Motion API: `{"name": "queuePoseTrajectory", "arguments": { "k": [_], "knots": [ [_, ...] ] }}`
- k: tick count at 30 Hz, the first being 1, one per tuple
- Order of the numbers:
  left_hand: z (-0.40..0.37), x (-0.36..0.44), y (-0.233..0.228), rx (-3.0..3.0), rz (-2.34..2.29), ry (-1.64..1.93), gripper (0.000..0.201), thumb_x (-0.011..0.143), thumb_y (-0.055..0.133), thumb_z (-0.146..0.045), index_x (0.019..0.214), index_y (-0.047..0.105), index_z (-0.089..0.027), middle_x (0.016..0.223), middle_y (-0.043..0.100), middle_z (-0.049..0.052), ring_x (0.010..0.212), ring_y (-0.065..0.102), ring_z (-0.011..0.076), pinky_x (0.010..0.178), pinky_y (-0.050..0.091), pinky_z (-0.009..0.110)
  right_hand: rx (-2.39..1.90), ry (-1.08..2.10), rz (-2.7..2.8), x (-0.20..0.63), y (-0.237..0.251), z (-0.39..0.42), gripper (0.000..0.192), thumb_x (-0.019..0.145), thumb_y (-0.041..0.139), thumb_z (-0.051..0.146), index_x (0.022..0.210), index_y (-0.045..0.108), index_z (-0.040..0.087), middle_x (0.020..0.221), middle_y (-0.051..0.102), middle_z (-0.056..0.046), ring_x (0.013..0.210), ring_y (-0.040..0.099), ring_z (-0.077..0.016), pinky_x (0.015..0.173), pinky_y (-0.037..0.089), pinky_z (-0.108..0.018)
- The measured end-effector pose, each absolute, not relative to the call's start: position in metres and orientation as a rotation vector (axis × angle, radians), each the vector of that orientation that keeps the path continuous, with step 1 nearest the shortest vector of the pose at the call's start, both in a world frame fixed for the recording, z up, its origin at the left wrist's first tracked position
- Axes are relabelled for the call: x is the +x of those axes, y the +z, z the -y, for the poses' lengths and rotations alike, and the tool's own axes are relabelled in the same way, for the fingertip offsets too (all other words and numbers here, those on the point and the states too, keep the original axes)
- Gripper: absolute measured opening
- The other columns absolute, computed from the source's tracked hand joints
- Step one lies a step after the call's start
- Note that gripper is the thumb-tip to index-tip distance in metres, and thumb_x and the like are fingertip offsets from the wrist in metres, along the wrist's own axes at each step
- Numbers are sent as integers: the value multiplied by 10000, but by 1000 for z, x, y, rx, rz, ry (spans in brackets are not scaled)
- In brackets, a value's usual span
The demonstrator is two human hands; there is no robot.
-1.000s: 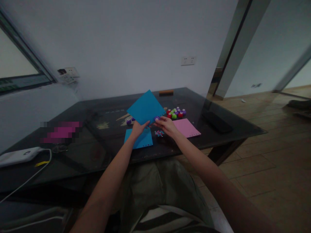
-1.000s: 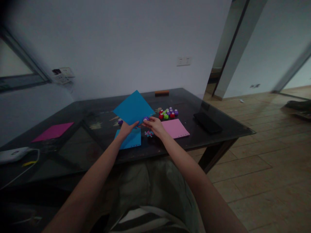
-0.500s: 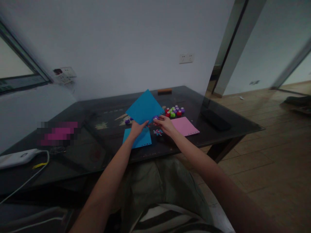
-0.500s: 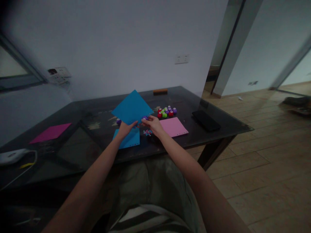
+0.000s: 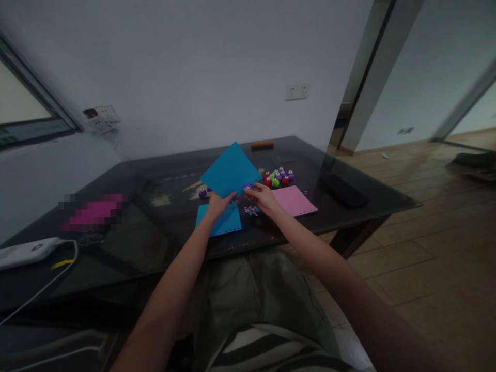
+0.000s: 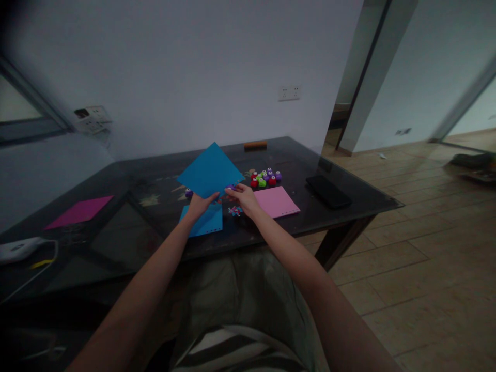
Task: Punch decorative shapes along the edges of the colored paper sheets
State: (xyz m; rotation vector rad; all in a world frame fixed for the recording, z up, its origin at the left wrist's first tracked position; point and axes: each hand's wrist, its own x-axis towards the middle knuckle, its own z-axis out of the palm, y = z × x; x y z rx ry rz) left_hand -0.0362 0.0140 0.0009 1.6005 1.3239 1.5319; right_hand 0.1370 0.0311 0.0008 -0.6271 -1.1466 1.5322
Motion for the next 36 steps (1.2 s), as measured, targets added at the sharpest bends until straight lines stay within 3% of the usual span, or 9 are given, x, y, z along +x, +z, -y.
{"name": "queuePoseTrajectory", "arguments": {
  "k": [12, 20, 28, 36],
  "knots": [
    [-15, -35, 2, 1702, -1423, 1526, 296, 673, 702, -249, 938, 625, -143, 951, 707, 110, 1118, 571, 273, 961, 459, 404, -610, 1539, 1131, 137, 1, -31, 333, 538, 811, 328, 766, 618, 181, 766, 654, -1, 705, 630, -146, 606, 454, -253],
    [-10, -32, 6, 1684, -1391, 1458, 294, 706, 676, -244, 974, 609, -143, 879, 721, 101, 813, 683, 238, 824, 535, 380, -598, 1546, 1125, 137, 1, -31, 318, 536, 813, 317, 750, 623, 177, 757, 648, -1, 701, 631, -138, 601, 461, -235],
    [-13, -33, 2, 1645, -1332, 1439, 422, 704, 684, -276, 1073, 558, -113, 916, 712, 122, 683, 685, 206, 711, 559, 355, -633, 1525, 1130, 137, 1, -31, 340, 527, 815, 332, 755, 620, 174, 753, 652, -8, 702, 629, -145, 599, 447, -246],
    [-5, -29, 10, 1681, -1403, 1429, 287, 725, 680, -231, 984, 612, -128, 854, 721, 107, 803, 690, 232, 798, 549, 363, -634, 1492, 1138, 137, 4, -29, 329, 520, 819, 332, 726, 615, 177, 742, 645, -9, 689, 624, -146, 569, 438, -245]
  ]
}}
